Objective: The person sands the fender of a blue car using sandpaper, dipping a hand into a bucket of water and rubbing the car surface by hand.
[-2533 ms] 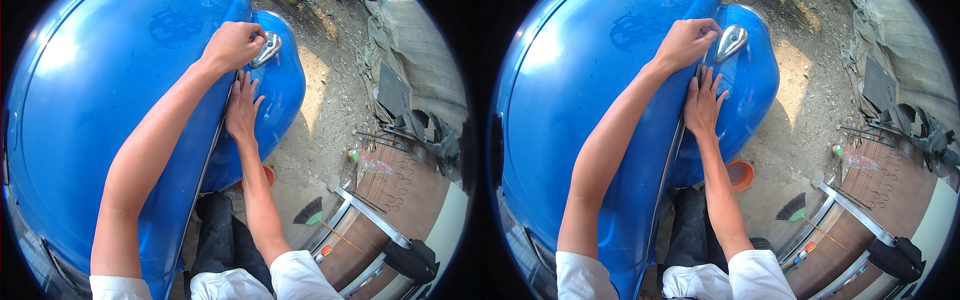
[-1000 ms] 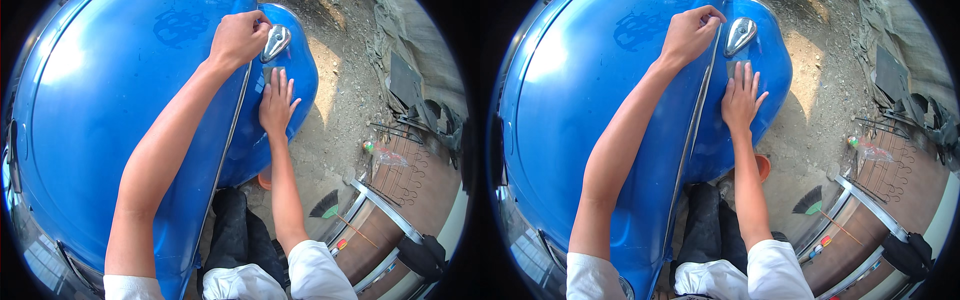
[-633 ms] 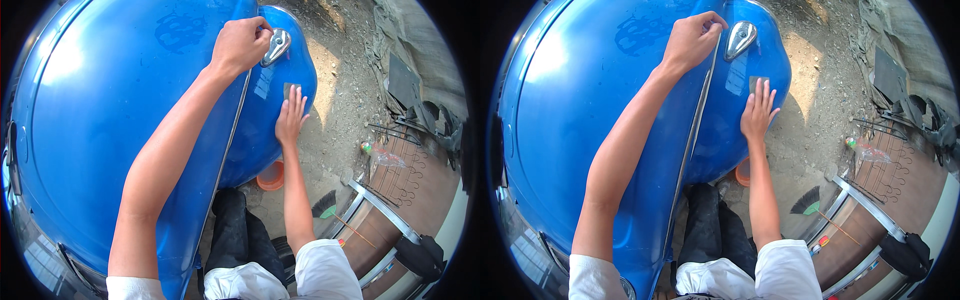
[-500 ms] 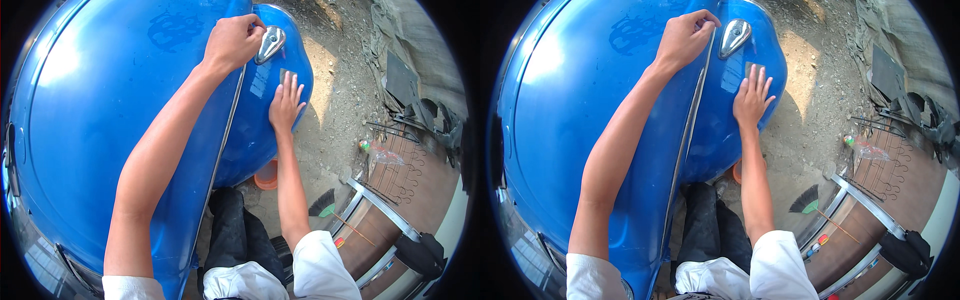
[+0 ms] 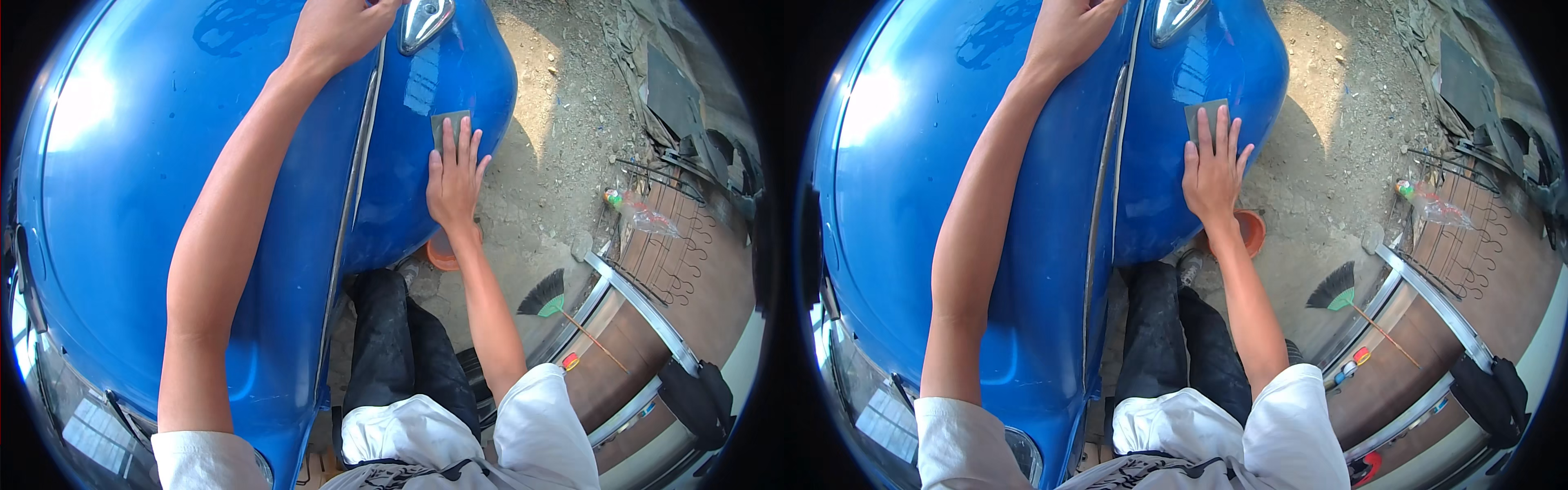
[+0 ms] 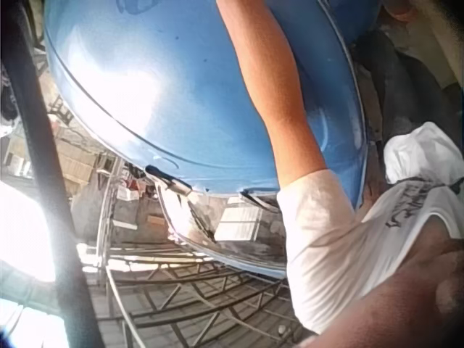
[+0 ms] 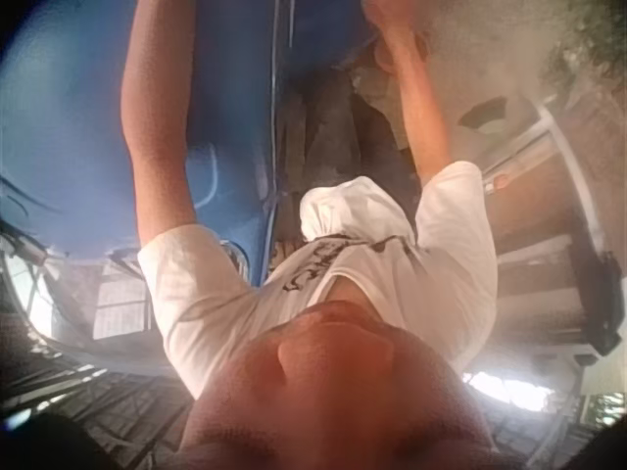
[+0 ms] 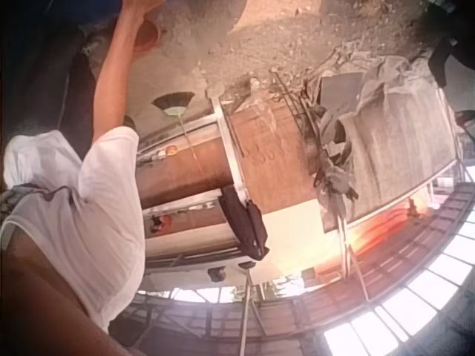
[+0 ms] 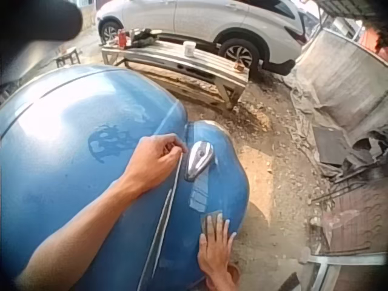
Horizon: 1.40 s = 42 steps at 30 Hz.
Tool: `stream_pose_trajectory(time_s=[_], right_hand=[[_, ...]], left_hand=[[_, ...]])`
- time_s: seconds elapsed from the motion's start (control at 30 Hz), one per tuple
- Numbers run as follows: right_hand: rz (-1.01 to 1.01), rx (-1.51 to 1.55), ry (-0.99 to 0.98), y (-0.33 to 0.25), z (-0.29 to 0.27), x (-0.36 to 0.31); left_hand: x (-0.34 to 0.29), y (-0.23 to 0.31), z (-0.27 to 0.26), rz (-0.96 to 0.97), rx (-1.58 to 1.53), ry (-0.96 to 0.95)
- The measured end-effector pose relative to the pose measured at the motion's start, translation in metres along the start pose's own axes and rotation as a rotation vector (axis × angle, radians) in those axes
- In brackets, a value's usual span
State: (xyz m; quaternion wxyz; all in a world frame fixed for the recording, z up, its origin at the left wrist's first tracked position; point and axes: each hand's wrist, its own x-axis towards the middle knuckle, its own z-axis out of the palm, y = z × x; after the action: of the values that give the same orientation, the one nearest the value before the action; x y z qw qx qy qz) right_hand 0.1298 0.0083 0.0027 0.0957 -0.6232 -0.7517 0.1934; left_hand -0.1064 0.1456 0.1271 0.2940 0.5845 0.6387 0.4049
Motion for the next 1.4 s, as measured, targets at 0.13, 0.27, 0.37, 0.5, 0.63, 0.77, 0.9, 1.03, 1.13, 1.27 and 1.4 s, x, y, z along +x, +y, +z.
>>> stream_pose_trajectory(time_s=[0.13,0.27,0.37,0.5,0.63,0.77,0.9,1.03,1.13,1.27,1.4], right_hand=[[0.167,0.105,0.076,0.035,-0.013,0.035],[0.264,0.169,0.212,0.044,-0.016,0.097],[-0.121,0.056,0.177,-0.002,0.001,0.047],[-0.193,0.056,0.108,0.007,-0.001,0.018],[0.006,0.147,0.266,0.018,-0.007,0.083],[-0.058,0.03,0.265,-0.012,0.008,0.052],[-0.182,0.027,0.098,-0.006,0.017,-0.02],[-0.015,0.134,0.266,0.016,-0.004,0.039],[0.141,0.19,0.326,0.018,-0.003,0.093],[-0.065,0.025,0.281,0.0,0.011,0.042],[-0.098,0.003,0.151,-0.006,0.018,-0.016]], left_hand=[[-0.001,0.008,0.0,0.06,0.011,0.015],[0.005,0.011,0.007,0.02,0.024,-0.018],[0.0,-0.002,0.0,0.021,0.074,0.0],[0.003,-0.001,-0.002,0.038,0.071,0.021],[0.009,0.005,0.007,0.074,0.066,0.021],[0.002,-0.007,0.002,0.092,0.078,0.011],[0.001,-0.004,0.003,0.06,0.107,-0.01],[0.01,0.001,0.0,0.116,0.104,0.028],[0.011,-0.002,0.003,0.099,0.108,0.002],[0.007,-0.011,0.005,0.061,0.147,-0.004],[0.004,-0.006,0.0,0.095,0.117,0.012]])
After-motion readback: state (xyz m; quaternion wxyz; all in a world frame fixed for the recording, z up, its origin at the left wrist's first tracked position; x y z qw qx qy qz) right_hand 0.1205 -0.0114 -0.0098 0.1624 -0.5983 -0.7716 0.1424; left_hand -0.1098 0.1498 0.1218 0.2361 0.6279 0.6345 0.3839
